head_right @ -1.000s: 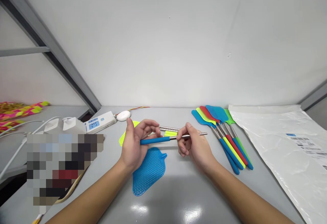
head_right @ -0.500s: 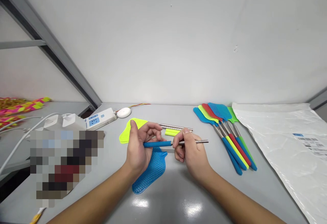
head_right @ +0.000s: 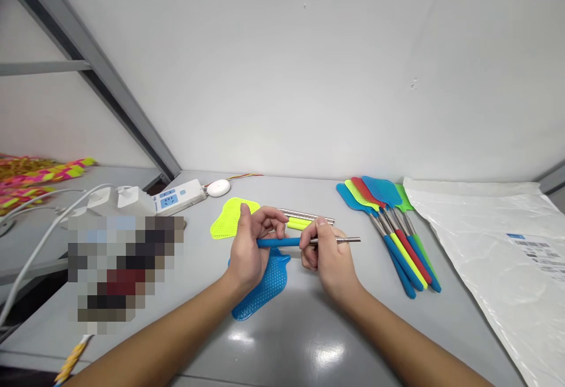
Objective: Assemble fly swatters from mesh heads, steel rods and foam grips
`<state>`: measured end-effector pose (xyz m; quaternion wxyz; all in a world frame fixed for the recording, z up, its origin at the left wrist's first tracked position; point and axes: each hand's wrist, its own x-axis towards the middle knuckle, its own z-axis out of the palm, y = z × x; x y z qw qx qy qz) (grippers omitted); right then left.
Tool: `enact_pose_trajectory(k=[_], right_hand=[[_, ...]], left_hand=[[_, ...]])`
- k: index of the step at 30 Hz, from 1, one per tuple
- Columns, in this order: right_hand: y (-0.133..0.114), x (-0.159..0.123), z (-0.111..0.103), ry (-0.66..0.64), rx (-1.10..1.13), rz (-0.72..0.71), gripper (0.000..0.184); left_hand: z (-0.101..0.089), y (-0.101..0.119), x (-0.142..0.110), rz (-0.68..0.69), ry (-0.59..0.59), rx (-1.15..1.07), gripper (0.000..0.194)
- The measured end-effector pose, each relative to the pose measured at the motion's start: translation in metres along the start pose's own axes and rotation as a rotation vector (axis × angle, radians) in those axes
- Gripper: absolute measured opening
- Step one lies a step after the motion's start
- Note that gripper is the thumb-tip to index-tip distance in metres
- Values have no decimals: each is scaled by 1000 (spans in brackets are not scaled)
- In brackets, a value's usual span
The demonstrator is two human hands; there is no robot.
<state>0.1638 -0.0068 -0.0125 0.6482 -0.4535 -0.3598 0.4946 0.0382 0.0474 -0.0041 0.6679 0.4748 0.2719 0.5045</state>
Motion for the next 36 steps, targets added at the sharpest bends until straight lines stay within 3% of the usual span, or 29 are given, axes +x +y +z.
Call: enact_pose_trajectory(k=[4,8,14,20,27,31,36], right_hand=[[0,1,-2,15,-10,-11,44],[-8,4,-5,-10,26,57,43],[-27,16,-19,110,74,44,37],[-37,27,-37,158,140,23,36],[-43,30,-44,163,113,39,37],[-45,30,-40,131,157,50,40],[-46,28,-36,93,200,64,45]], left_hand=[[-1,-3,0,58,-37,50,60],[-2,0,-1,122,-156,207,46],[-7,5,-1,387,-318,853,26],[-19,14,9,475,-460,1222,25],[-17,16,5,602,-542,1412,28],[-8,10,-6,723,-619,1351,31],[-2,4,-18,710,-668,1276,32]])
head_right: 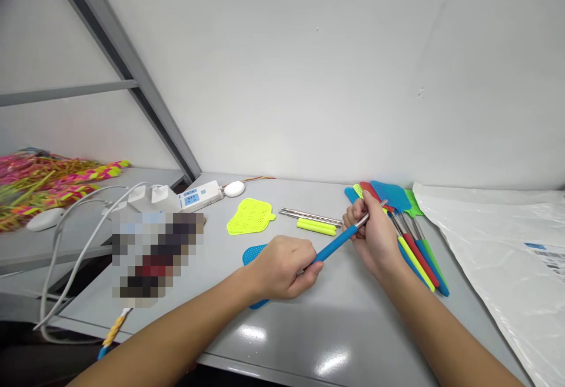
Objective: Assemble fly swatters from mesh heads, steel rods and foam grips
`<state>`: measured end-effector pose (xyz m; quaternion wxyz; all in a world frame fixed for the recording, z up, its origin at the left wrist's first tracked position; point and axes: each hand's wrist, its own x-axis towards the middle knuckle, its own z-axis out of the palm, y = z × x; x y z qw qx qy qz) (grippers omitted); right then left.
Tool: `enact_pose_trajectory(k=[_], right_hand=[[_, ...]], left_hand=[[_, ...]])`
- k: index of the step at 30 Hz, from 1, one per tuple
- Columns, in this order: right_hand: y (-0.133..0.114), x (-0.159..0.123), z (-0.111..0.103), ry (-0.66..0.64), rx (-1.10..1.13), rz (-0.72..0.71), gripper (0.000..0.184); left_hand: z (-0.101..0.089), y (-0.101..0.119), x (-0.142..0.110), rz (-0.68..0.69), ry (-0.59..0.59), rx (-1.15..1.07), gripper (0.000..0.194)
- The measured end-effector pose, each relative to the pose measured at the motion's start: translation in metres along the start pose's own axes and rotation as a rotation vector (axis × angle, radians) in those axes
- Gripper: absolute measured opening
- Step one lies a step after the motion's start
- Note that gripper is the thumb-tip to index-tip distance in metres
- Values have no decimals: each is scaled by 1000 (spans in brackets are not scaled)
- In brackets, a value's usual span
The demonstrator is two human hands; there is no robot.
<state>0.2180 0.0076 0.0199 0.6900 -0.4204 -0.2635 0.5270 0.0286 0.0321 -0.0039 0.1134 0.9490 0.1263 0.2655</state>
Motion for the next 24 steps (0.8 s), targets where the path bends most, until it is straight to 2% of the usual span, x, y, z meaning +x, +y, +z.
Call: enact_pose_trajectory(k=[4,8,11,13,16,18,22,24], right_hand=[[1,0,1,-10,-18,-25,46],[-4,3,-3,48,-49,-95,50],[-16,3,-8,96,-60,-203,58],[-25,2,-11,96,-96,-235,61],[-33,-4,-11,36,-198,-269,61],[-33,-10,-8,-21,-248,-313,62],[-22,-19,2,-129,-269,-351,63],[-14,-22,5,-160,-259,-368,63]], left_hand=[[1,-2,-1,-19,-27,-23,32],[-3,-12,1,-59,-88,-9,35],[-14,-23,2,-107,-122,29,37],[-25,-30,2,-189,-129,74,35],[-42,-36,2,-321,-160,95,32],[-48,-36,1,-370,-225,67,32],[-42,-36,-4,-410,-374,-3,43],[-36,-36,-6,-404,-407,-23,44]])
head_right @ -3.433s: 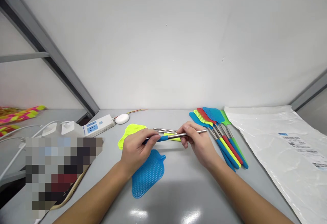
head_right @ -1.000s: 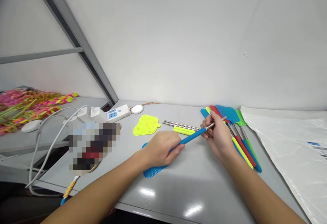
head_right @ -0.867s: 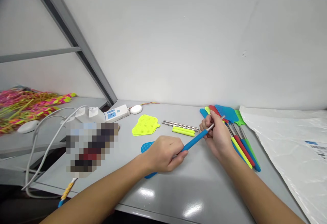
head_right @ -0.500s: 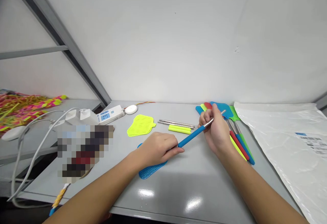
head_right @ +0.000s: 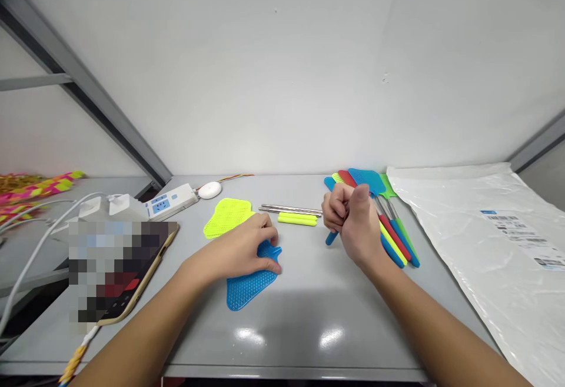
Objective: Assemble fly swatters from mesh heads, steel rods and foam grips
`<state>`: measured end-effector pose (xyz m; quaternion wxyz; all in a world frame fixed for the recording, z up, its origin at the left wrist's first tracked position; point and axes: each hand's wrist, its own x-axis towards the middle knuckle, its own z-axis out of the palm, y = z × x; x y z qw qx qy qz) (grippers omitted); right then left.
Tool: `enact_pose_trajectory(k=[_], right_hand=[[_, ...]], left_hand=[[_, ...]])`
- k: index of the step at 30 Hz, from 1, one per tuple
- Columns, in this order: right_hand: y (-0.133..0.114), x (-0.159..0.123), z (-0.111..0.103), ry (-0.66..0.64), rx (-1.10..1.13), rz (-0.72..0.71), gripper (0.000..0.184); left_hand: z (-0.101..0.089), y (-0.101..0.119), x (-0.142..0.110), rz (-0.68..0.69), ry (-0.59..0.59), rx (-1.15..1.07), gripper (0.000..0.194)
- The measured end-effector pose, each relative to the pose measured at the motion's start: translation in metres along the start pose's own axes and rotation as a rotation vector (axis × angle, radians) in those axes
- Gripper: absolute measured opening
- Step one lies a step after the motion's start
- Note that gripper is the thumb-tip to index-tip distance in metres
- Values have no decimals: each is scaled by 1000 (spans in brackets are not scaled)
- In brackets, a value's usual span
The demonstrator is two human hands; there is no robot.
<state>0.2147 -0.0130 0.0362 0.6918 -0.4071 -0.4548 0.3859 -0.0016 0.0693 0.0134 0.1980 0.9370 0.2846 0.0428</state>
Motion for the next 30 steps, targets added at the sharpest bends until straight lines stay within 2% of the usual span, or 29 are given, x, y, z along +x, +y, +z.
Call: enact_pose_trajectory(k=[7,11,20,24,26,30], right_hand=[[25,-7,8,-7,-15,21,57],[34,-5,10,29,-51,29,54],[39,-5,11,14,-110,14,49],[47,-10,8,-83,-317,36,46],[51,-13,6,-184,-499,-56,46],[49,-14,5,-406,-837,-399,39]], left_hand=[[5,4,3,55,-44,-32,36],[2,9,3,43,-78,-169,28],[-7,3,11,-22,103,-578,19],[-11,-8,10,-3,131,-681,24],[-12,-12,9,5,112,-751,30],[-13,-16,4,23,-10,-969,36]])
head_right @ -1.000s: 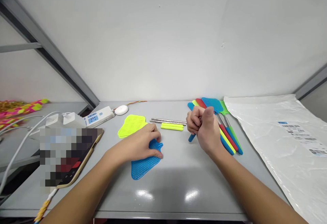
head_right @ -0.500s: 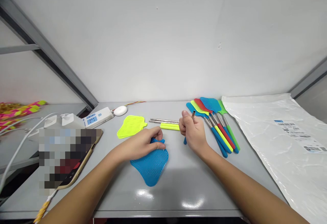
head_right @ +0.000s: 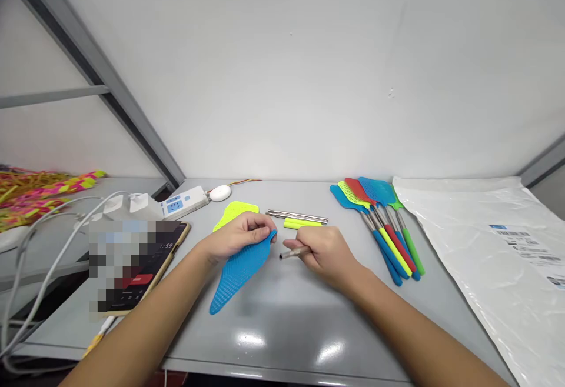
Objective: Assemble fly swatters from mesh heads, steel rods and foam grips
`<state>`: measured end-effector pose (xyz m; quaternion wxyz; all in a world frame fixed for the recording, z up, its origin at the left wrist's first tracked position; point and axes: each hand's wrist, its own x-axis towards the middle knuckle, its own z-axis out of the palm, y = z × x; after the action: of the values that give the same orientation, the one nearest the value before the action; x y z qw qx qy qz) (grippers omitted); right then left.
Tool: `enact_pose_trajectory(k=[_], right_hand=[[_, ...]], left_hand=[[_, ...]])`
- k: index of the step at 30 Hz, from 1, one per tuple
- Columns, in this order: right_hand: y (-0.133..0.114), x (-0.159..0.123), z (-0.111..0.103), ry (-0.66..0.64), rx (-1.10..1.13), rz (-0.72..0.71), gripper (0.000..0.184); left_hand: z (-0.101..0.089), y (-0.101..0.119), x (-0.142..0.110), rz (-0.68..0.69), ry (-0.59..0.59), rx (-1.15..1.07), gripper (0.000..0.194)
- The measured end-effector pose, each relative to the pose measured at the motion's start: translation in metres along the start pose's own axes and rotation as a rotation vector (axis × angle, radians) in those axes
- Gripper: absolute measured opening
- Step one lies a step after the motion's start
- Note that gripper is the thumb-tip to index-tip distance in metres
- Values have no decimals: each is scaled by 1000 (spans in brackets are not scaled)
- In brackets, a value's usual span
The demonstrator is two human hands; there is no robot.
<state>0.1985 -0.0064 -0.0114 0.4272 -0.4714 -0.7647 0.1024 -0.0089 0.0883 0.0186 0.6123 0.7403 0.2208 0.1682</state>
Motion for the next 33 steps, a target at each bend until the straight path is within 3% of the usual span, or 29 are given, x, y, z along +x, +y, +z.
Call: enact_pose_trajectory(k=[5,8,20,33], right_hand=[[3,10,-17,38,-522,-100,35],[6,14,-24,31,-663,-121,36],[10,15,-28,-8,-774,-132,33],[14,12,-28,-51,-823,-113,33]], left_hand=[[2,-1,-3,-13,-85,-179,35],[4,-2,-2,-46,-113,-209,32],[9,-18,8,-179,-194,-284,29],[11,-22,9,-145,-199,-272,31]])
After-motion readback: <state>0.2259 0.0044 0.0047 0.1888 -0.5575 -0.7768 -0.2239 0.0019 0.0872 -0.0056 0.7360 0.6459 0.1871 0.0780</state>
